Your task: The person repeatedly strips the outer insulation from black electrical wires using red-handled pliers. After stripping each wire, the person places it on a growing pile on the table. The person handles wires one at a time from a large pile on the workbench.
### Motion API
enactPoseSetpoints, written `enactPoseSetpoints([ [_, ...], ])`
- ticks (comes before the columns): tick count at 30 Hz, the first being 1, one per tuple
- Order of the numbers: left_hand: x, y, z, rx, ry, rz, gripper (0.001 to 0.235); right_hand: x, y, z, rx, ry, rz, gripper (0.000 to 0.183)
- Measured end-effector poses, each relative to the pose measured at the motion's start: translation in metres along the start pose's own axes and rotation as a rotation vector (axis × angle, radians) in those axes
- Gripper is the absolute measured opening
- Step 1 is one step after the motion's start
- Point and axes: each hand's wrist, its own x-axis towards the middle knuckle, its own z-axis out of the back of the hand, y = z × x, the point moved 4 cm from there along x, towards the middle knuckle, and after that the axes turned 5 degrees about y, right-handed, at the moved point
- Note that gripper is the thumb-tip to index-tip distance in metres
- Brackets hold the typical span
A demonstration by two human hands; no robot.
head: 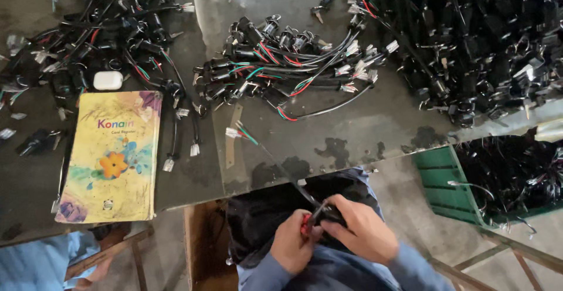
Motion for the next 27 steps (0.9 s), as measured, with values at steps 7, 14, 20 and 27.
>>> enactPoseSetpoints([
  [7,-0.015,-0.043,0.031,0.259,-0.228,-0.868,0.038,-0.021,0.032,0.021,0.286,0.342,0.089,0.031],
  [14,0.006,0.034,-0.008,0.15,-0.108,-0.124,0.028,0.004,-0.008,-0.012,-0.275,-0.165,-0.044,0.029],
  [20,0.001,0.033,0.01,0.316,-0.218,-0.17,0.026,0.015,-0.029,-0.001,0.11,0.039,0.326,0.031],
  [27,0.028,-0.05,0.095,0.778,-0.464,-0.373,0.04,0.022,-0.028,0.114,-0.218,-1.141,0.22,0.038],
])
